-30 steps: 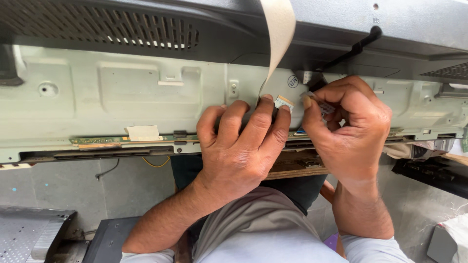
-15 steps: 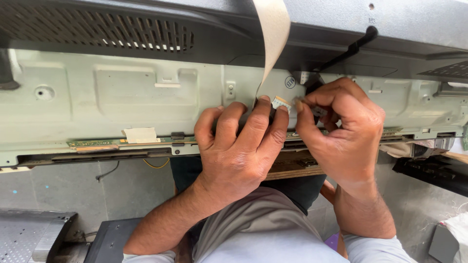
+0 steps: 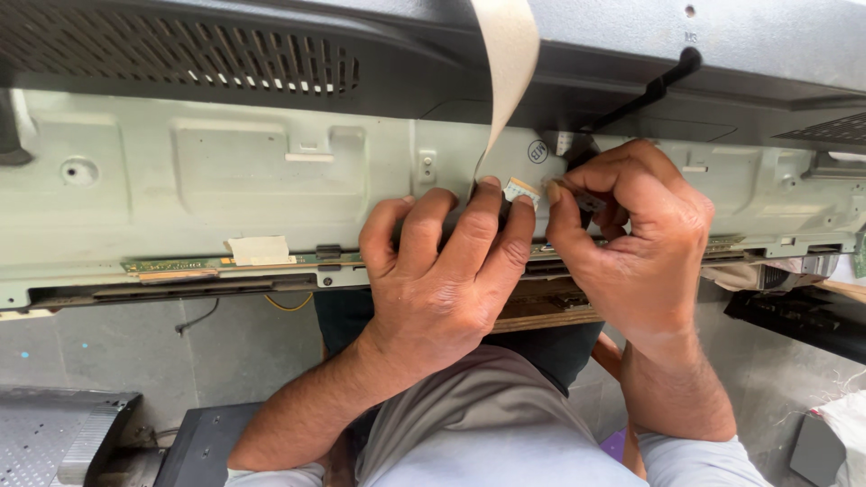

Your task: The person works on the internal components of a disassembled flat-screen TV. They use a small metal tool to carefully pry and disconnect a white ribbon cable connector from a circuit board, then reseat the connector and adjust the cable.

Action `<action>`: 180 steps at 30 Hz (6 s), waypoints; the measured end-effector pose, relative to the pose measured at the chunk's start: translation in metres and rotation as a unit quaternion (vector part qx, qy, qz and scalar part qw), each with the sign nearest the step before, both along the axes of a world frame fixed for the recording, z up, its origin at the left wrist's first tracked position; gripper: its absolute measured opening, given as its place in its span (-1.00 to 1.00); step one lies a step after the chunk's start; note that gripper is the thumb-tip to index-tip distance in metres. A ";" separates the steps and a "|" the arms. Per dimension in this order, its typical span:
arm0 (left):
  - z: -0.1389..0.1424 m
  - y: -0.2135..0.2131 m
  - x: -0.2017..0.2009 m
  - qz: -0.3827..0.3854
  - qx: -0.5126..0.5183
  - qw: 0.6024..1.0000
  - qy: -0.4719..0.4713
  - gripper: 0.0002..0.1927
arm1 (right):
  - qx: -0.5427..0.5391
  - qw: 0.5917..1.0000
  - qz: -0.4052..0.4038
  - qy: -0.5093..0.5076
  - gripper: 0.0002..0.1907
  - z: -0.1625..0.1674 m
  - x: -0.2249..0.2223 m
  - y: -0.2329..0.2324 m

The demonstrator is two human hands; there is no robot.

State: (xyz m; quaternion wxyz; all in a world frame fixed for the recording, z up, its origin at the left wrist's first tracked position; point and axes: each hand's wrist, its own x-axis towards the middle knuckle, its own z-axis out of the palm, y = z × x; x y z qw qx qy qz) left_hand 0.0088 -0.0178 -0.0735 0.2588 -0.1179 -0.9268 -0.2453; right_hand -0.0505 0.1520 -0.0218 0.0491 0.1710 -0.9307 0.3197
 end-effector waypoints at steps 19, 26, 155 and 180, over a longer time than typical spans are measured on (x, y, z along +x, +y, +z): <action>-0.002 0.001 -0.001 0.007 0.007 1.000 0.009 -0.71 | -0.008 1.000 0.014 -0.008 -0.85 0.000 0.000 0.001; -0.001 0.001 0.000 0.002 0.007 1.000 0.003 -0.70 | -0.013 1.000 0.019 -0.009 -0.85 0.000 0.000 0.003; 0.000 0.000 -0.001 0.001 0.010 1.000 0.006 -0.68 | -0.006 0.999 0.035 -0.025 -0.85 0.001 -0.006 0.005; 0.000 -0.001 0.000 0.003 0.011 1.000 0.011 -0.69 | 0.000 0.999 0.030 -0.027 -0.83 0.002 -0.005 0.001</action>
